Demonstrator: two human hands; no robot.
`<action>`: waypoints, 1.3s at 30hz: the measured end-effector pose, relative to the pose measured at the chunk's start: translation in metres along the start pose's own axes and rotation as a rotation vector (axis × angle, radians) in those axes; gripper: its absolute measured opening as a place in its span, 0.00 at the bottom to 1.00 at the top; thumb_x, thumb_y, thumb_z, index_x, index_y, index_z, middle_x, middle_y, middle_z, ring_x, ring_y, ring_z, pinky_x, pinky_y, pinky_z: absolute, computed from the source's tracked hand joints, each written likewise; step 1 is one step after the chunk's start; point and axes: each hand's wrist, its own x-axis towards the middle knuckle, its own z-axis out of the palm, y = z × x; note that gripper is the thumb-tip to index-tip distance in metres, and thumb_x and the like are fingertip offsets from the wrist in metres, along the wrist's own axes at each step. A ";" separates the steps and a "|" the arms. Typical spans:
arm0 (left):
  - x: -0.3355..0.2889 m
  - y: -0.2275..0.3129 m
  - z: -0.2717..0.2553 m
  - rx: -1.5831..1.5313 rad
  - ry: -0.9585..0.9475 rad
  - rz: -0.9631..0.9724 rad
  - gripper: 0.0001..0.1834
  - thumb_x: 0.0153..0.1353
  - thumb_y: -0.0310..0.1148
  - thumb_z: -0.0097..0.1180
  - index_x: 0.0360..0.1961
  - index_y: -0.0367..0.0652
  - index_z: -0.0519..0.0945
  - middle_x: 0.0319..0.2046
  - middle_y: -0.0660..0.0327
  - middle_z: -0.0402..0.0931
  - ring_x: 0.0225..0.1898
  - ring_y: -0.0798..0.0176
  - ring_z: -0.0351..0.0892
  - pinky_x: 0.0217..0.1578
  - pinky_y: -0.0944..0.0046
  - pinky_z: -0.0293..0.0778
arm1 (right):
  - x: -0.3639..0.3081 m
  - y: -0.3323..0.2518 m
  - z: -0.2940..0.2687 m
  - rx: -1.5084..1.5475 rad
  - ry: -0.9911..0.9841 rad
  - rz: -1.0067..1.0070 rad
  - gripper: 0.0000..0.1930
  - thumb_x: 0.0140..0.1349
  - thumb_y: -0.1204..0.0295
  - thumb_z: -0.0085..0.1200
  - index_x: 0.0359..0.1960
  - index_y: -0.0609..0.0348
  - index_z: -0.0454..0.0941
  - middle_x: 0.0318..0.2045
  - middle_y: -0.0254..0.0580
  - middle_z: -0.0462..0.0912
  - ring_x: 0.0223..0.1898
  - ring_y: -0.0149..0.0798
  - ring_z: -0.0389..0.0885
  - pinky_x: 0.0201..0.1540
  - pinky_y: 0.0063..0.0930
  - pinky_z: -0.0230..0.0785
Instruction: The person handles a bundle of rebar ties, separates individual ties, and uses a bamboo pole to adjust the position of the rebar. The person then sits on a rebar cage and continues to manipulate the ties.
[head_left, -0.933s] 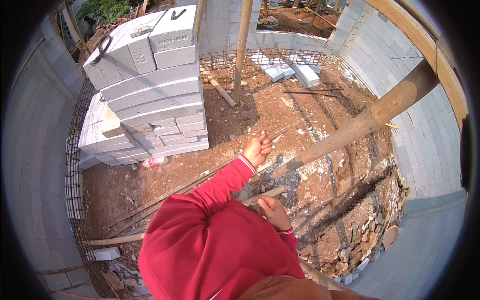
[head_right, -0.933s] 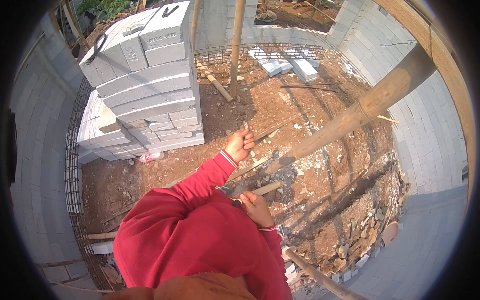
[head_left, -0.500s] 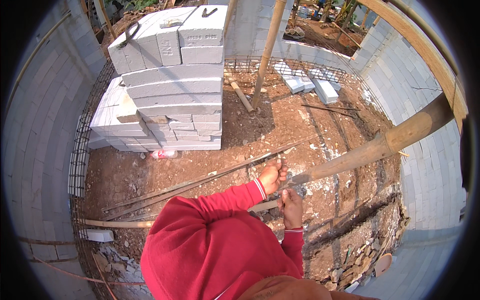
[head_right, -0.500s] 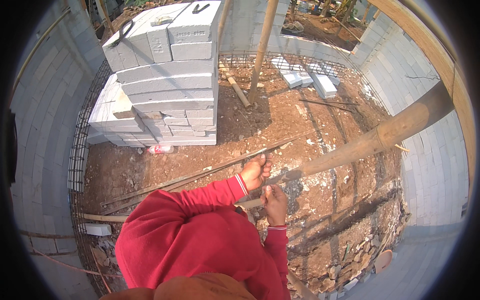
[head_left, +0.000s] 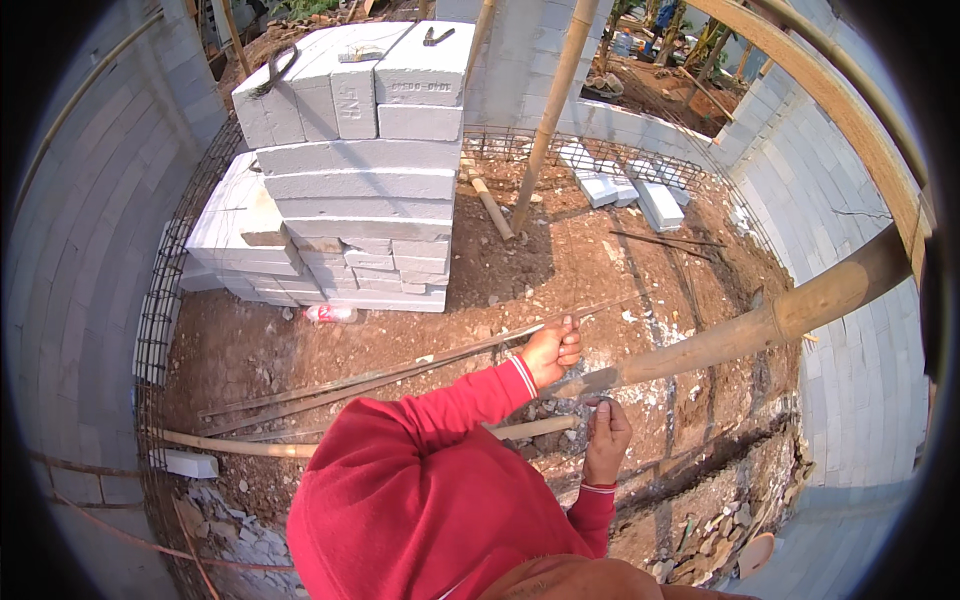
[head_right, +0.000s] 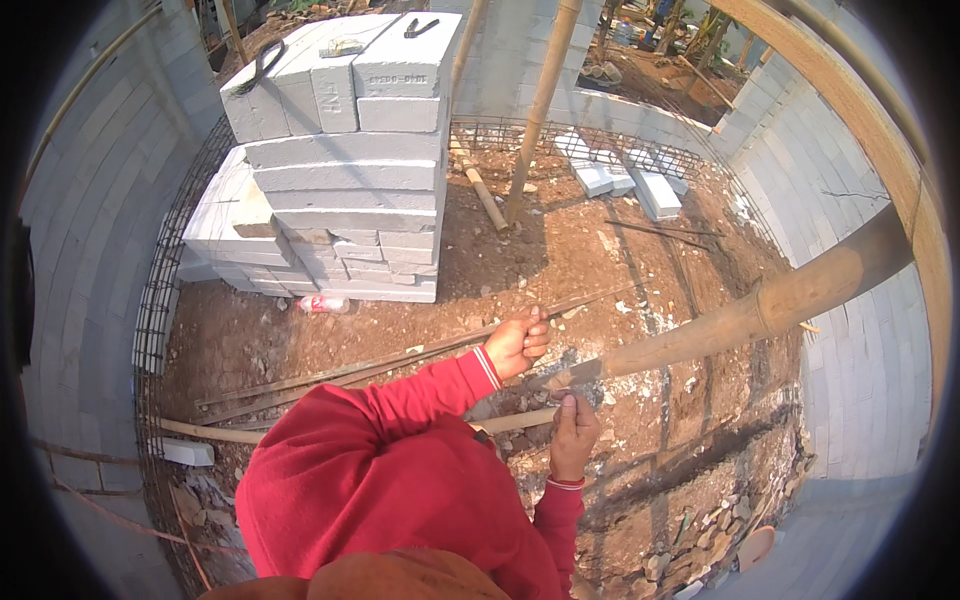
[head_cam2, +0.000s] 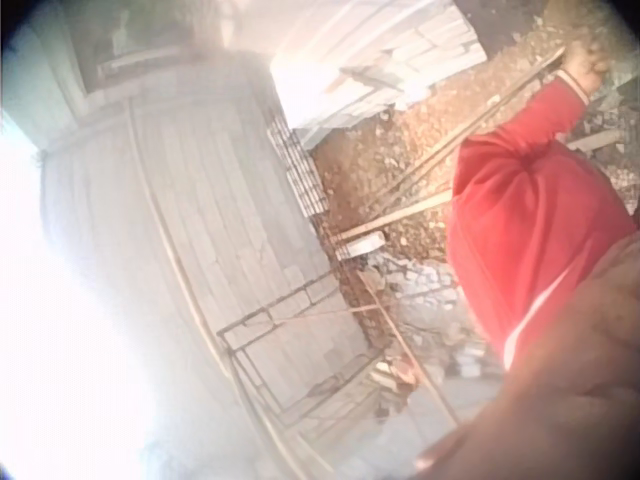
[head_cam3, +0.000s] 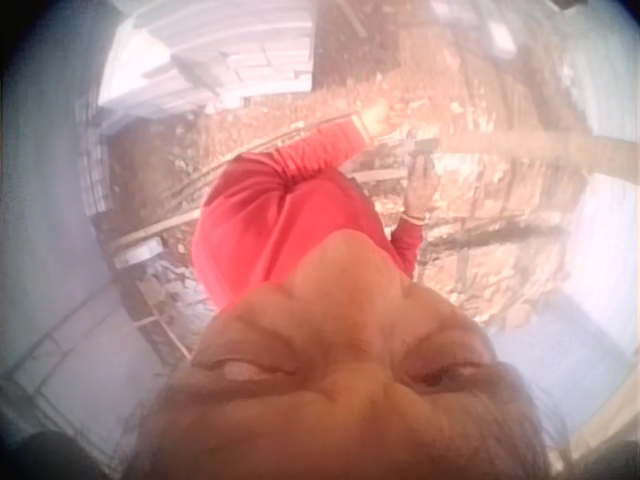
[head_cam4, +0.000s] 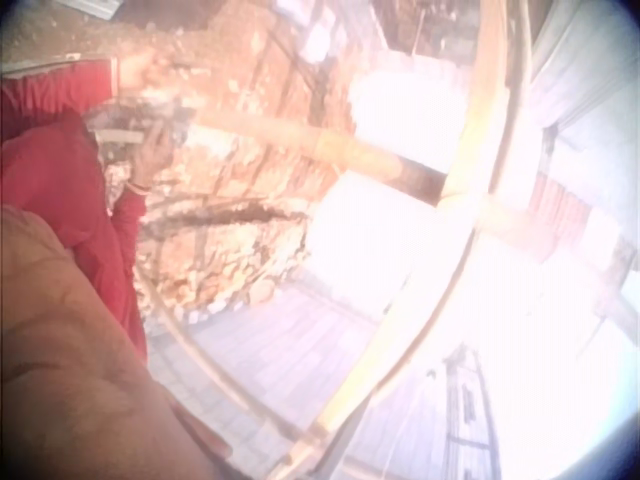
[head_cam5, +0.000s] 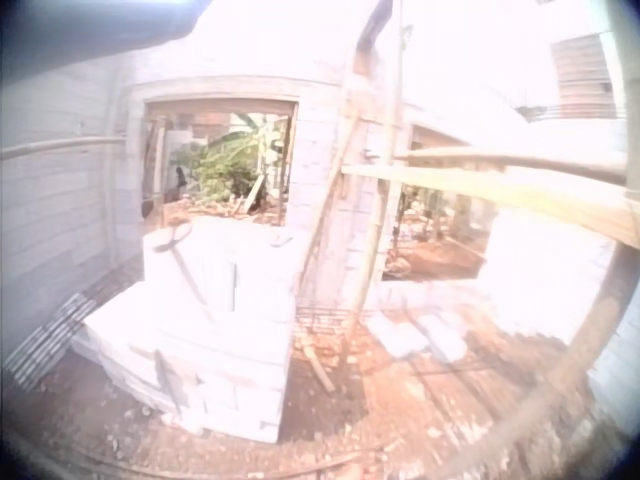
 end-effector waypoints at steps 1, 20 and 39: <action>-0.001 -0.001 0.003 0.006 -0.064 -0.047 0.10 0.76 0.38 0.40 0.40 0.46 0.69 0.20 0.70 0.59 0.17 0.77 0.51 0.15 0.74 0.50 | 0.006 -0.001 -0.004 -0.027 0.076 0.000 0.13 0.73 0.67 0.48 0.38 0.64 0.81 0.16 0.27 0.67 0.20 0.22 0.62 0.23 0.23 0.56; -0.006 0.034 0.031 0.105 -0.351 0.051 0.11 0.77 0.39 0.40 0.39 0.46 0.69 0.20 0.72 0.58 0.15 0.79 0.52 0.16 0.76 0.49 | 0.027 0.008 0.022 -0.010 -0.289 0.171 0.15 0.75 0.64 0.45 0.34 0.61 0.77 0.17 0.26 0.67 0.18 0.20 0.61 0.21 0.19 0.52; -0.014 0.005 0.008 0.274 0.127 -0.012 0.17 0.77 0.39 0.41 0.52 0.35 0.70 0.27 0.66 0.68 0.24 0.72 0.66 0.29 0.71 0.71 | 0.021 0.011 0.021 -0.181 -0.137 0.004 0.11 0.71 0.69 0.50 0.38 0.64 0.81 0.18 0.30 0.72 0.22 0.24 0.67 0.25 0.26 0.60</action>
